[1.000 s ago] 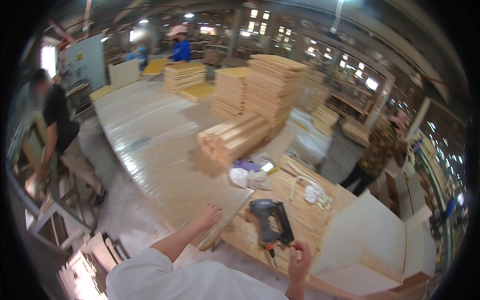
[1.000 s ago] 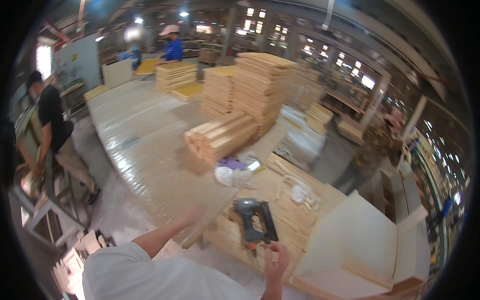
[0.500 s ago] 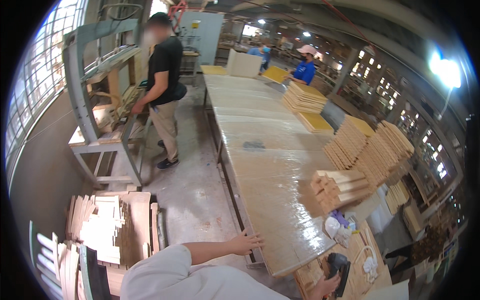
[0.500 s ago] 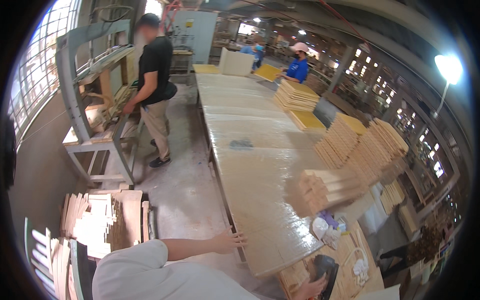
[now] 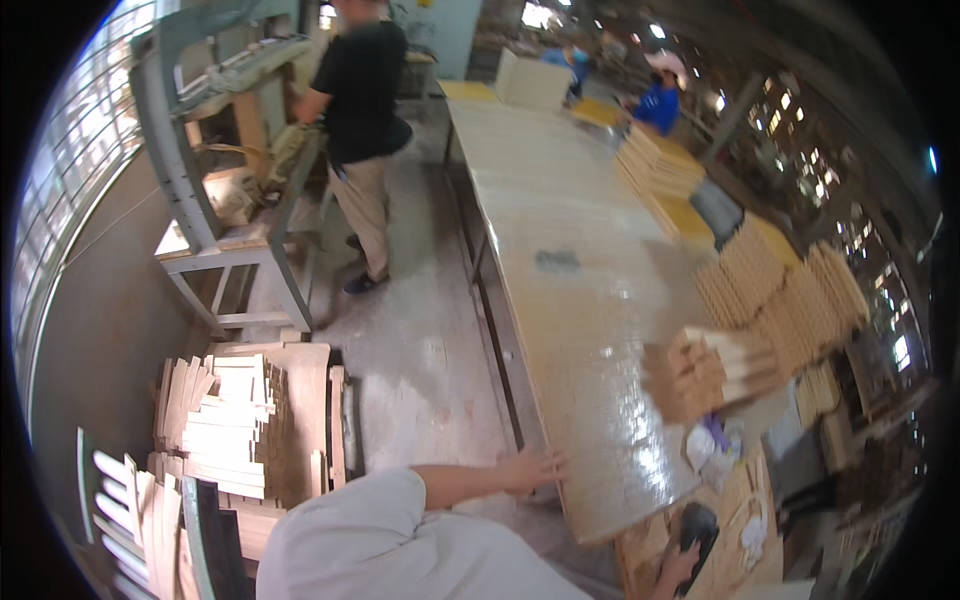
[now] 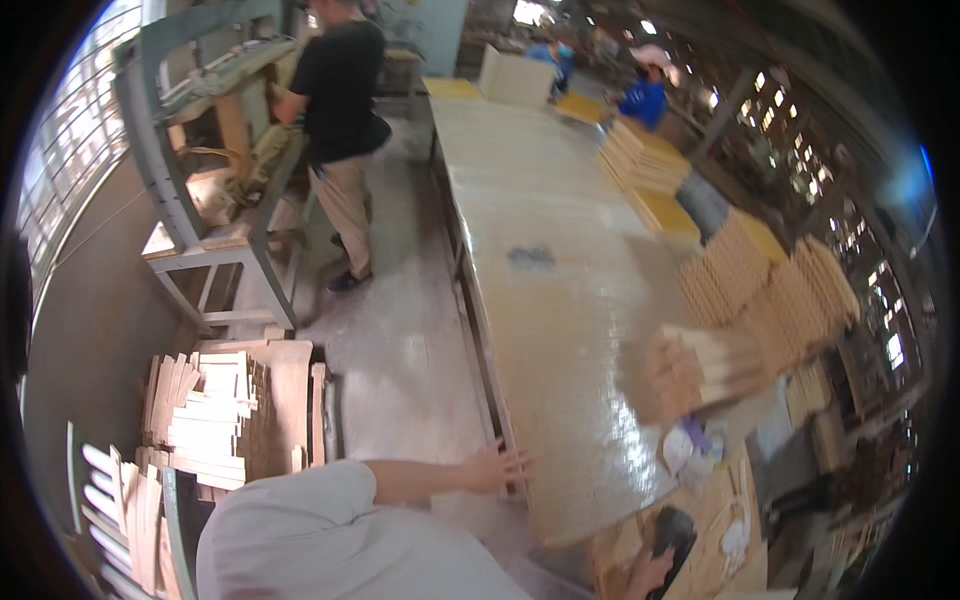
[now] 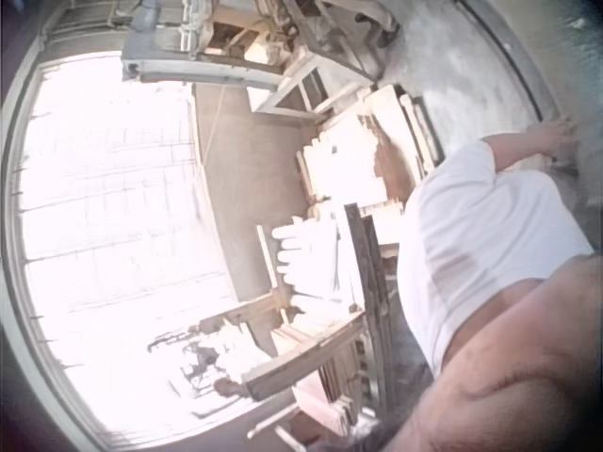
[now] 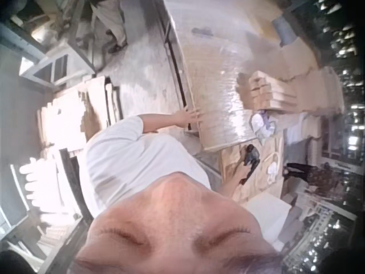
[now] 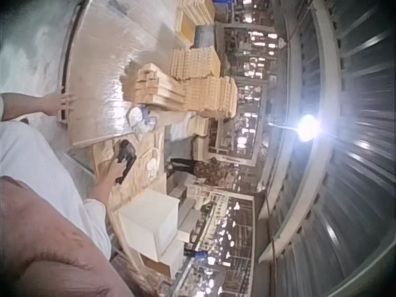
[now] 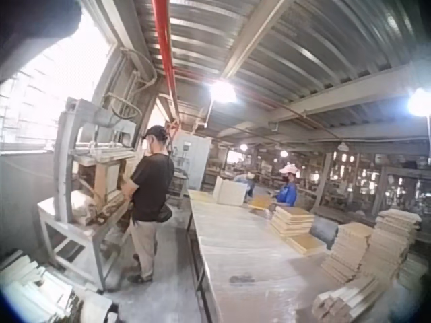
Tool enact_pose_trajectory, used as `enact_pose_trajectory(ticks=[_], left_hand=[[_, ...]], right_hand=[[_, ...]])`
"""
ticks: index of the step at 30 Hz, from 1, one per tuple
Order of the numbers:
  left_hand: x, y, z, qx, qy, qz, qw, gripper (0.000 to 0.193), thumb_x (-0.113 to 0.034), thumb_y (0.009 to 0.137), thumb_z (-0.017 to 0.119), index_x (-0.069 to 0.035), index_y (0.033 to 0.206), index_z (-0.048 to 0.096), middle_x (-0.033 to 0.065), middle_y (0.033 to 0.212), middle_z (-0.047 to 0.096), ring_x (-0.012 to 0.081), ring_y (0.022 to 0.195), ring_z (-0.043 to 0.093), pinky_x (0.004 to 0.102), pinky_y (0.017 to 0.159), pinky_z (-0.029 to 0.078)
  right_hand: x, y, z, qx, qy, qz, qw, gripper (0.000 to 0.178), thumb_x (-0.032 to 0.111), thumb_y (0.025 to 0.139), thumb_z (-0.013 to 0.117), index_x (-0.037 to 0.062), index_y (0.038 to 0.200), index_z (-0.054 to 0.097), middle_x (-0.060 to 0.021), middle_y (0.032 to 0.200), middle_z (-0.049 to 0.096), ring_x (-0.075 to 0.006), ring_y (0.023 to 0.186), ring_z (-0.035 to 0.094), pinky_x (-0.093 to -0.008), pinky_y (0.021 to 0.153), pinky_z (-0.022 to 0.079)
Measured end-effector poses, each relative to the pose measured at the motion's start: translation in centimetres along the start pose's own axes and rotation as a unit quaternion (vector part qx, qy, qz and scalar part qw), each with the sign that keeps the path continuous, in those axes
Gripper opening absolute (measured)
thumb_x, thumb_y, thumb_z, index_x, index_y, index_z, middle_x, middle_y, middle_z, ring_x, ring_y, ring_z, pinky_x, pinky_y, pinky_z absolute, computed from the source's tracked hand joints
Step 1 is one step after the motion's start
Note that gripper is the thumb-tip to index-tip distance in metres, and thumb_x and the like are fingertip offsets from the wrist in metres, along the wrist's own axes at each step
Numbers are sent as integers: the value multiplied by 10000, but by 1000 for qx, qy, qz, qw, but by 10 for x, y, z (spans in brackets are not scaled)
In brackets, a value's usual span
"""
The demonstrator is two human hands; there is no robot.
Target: The person assembles wooden boxes by applying glue to the edges of flat panels, attaching side pieces, and securing them with a pneumatic nail gun. They repeatedly handle panels and trim pieces, aligning and fastening them to form box structures on a workbench.
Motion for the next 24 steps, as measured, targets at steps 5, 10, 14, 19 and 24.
enact_pose_trajectory(ticks=[5,10,14,19,24], left_hand=[[13,10,28,-33,-7,-17,999,677,-193,812,569,-291,1438,329,60,1537,230,295,1429,158,627,1059,217],[4,3,1,-45,3,-23,999,733,-146,753,598,-267,1430,344,88,1540,193,326,1428,137,616,1079,223],[5,-2,-1,-59,-21,-36,997,774,-119,751,580,-286,1453,301,88,1547,172,347,1429,115,600,1094,214],[10,-13,3,-59,58,-78,994,807,-161,739,616,-282,1462,278,97,1554,137,385,1412,148,569,1082,263],[7,-11,12,-59,33,-101,993,817,-154,739,614,-261,1470,265,128,1558,107,407,1366,250,542,1058,313]], right_hand=[[15,17,9,-22,-41,-39,998,602,454,837,532,124,1335,458,-161,1251,564,-360,1124,552,-534,904,417],[6,13,21,-28,-118,-5,993,588,378,845,490,125,1371,422,-122,1268,556,-317,1114,560,-525,922,377],[13,8,19,-29,-111,-3,993,584,346,841,492,117,1374,421,-120,1234,573,-308,1088,571,-505,914,378],[9,9,18,-45,-114,-2,992,569,344,837,498,118,1357,444,-117,1197,587,-298,1061,582,-487,900,390],[9,10,23,-88,-124,-8,988,565,349,813,544,158,1339,464,-95,1121,609,-275,1004,599,-472,866,411]])
Point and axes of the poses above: each hand's wrist, its own y-axis towards the middle knuckle, its own z-axis out of the palm, x = y × z, the point moved 4 cm from there along y, towards the middle knuckle
